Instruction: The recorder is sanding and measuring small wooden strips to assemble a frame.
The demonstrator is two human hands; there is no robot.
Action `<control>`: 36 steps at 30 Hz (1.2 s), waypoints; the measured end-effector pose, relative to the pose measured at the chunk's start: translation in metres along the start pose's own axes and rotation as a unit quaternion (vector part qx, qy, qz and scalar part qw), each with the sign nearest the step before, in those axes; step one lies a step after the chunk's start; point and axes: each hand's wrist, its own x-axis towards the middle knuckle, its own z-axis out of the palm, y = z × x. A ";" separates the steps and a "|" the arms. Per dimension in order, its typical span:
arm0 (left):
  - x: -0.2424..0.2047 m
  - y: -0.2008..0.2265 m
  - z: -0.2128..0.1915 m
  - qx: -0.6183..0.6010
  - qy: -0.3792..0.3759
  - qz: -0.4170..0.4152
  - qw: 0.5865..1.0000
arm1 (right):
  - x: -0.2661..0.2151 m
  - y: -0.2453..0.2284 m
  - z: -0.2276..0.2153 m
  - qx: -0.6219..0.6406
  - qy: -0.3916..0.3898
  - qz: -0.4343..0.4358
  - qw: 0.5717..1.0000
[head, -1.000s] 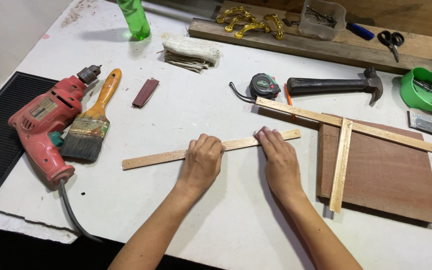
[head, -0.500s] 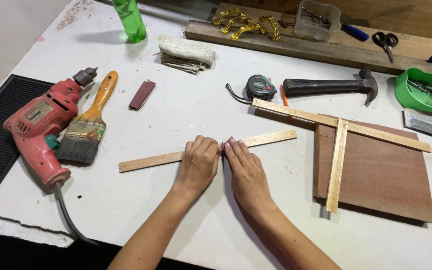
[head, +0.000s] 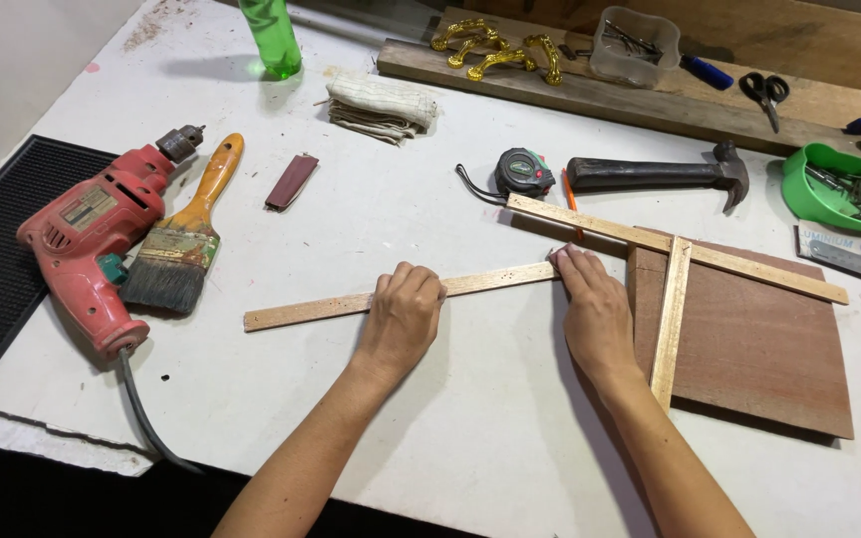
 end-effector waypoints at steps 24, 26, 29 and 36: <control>0.002 -0.001 -0.023 -0.073 -0.012 -0.033 0.997 | -0.005 -0.079 0.013 0.072 0.006 -0.099 0.993; 0.002 -0.002 -0.017 -0.063 -0.024 -0.040 0.997 | -0.005 -0.054 0.014 0.046 0.005 -0.088 0.995; 0.001 -0.003 -0.014 -0.052 -0.033 -0.044 0.997 | -0.002 -0.021 0.012 -0.006 -0.001 -0.061 0.998; 0.003 -0.001 -0.017 -0.053 -0.035 -0.049 0.997 | 0.002 -0.013 0.008 0.013 0.007 -0.019 1.000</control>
